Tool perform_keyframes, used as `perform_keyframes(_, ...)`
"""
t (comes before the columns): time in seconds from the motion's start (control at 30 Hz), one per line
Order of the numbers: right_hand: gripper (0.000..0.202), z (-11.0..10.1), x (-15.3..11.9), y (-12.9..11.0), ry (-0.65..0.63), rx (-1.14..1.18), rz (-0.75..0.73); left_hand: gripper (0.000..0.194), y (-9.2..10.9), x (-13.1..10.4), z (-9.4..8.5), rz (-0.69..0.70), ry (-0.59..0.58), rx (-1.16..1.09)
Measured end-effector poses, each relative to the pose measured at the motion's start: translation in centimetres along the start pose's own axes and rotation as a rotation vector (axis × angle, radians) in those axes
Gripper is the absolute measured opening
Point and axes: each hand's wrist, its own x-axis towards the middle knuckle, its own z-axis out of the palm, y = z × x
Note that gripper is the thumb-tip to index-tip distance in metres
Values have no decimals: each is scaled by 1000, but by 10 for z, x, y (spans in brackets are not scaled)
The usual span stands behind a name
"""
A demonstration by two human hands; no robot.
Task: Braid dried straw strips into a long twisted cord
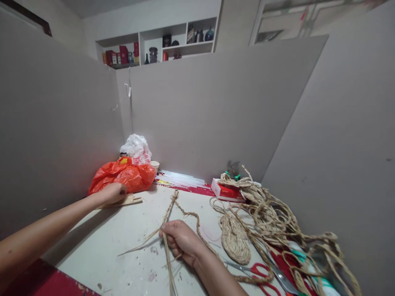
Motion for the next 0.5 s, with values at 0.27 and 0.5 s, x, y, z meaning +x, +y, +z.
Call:
perform_keyframes(0.27,25,1,0,-1,3,16,-4,25,20,-3,-37,-12,45,-469)
perform_keyframes(0.5,26,2,-1,-2,20,50,-58,17,81,-30,-1,-138,-247,-922)
